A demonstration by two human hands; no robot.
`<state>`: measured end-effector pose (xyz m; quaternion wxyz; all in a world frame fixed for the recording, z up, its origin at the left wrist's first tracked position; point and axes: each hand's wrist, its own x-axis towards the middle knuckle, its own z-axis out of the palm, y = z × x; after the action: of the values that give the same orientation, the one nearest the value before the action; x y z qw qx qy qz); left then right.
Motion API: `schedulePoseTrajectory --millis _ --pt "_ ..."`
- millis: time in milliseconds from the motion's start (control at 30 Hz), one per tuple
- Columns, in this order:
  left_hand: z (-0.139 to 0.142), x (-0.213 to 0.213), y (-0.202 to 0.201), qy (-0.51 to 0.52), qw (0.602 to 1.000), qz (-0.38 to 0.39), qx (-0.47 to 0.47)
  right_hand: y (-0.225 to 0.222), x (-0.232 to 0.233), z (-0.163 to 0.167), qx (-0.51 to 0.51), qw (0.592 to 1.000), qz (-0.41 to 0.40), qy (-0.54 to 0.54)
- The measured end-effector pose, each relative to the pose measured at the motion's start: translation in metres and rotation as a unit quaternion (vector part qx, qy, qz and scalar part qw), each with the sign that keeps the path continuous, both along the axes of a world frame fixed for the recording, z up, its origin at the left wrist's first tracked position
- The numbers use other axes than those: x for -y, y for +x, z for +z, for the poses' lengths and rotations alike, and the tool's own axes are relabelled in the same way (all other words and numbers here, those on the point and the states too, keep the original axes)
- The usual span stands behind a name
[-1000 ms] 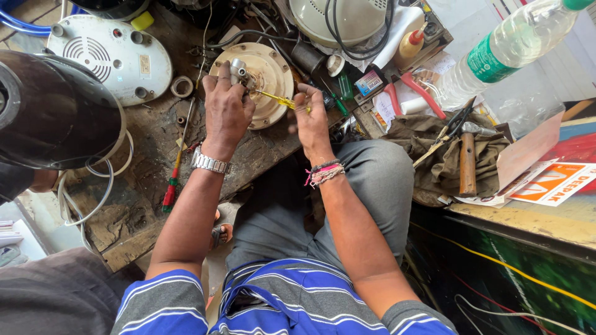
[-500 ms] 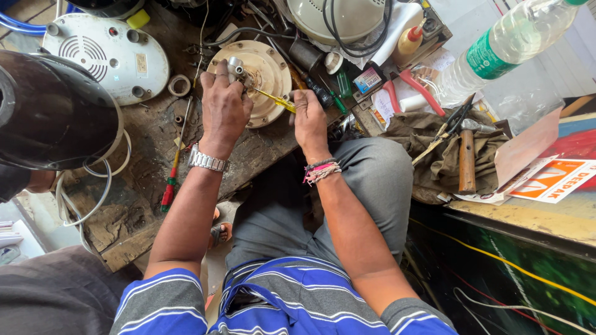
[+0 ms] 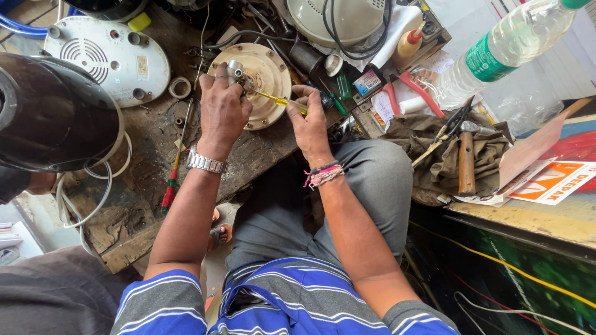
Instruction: The person works on a disassembled fan motor base, using a screwdriver to adjust internal components and wires. They also apply a liquid from a bottle and use pliers to manipulate wires within the motor housing.
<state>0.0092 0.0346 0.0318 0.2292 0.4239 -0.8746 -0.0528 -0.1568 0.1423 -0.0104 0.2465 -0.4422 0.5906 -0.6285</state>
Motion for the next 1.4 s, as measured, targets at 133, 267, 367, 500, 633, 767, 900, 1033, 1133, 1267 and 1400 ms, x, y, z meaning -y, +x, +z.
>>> schedulePoseTrajectory --millis 133,267,367,500,633,767,900,1033,1133,1267,1400 --pt "-0.005 0.002 -0.001 -0.001 1.000 0.007 -0.002 -0.004 0.002 -0.004 0.142 0.979 0.031 0.140" --pt "-0.010 0.005 -0.001 -0.007 1.000 0.010 -0.009 -0.006 0.005 -0.002 0.039 0.968 -0.009 0.248" --pt "-0.012 0.006 0.001 -0.001 1.000 0.014 -0.017 -0.004 0.003 0.005 -0.126 0.992 -0.028 0.016" --pt "-0.011 0.007 0.002 -0.012 0.999 -0.001 -0.041 -0.002 0.005 0.012 0.132 0.989 0.014 0.071" --pt "-0.013 0.005 0.005 -0.004 0.998 -0.009 -0.056 -0.002 0.008 0.015 0.074 0.974 -0.014 0.212" --pt "-0.017 0.005 0.006 -0.004 0.998 -0.005 -0.063 -0.005 0.002 0.018 -0.086 0.996 0.003 -0.014" --pt "-0.021 0.008 0.006 -0.005 0.998 -0.003 -0.066 -0.005 0.003 0.025 0.124 0.979 0.023 0.162" --pt "-0.022 0.008 0.006 0.004 0.997 0.000 -0.073 -0.006 0.004 0.029 -0.067 0.973 0.012 0.221" --pt "-0.022 0.007 0.007 0.011 0.997 -0.003 -0.082 -0.003 0.000 0.030 -0.246 0.964 -0.023 0.099" --pt "-0.016 0.009 0.006 -0.014 0.997 -0.004 -0.076 0.006 0.001 0.029 -0.270 0.955 -0.034 0.119" --pt "-0.008 0.015 0.004 0.046 0.995 0.024 -0.090 0.008 0.002 0.031 -0.294 0.951 -0.034 0.091"
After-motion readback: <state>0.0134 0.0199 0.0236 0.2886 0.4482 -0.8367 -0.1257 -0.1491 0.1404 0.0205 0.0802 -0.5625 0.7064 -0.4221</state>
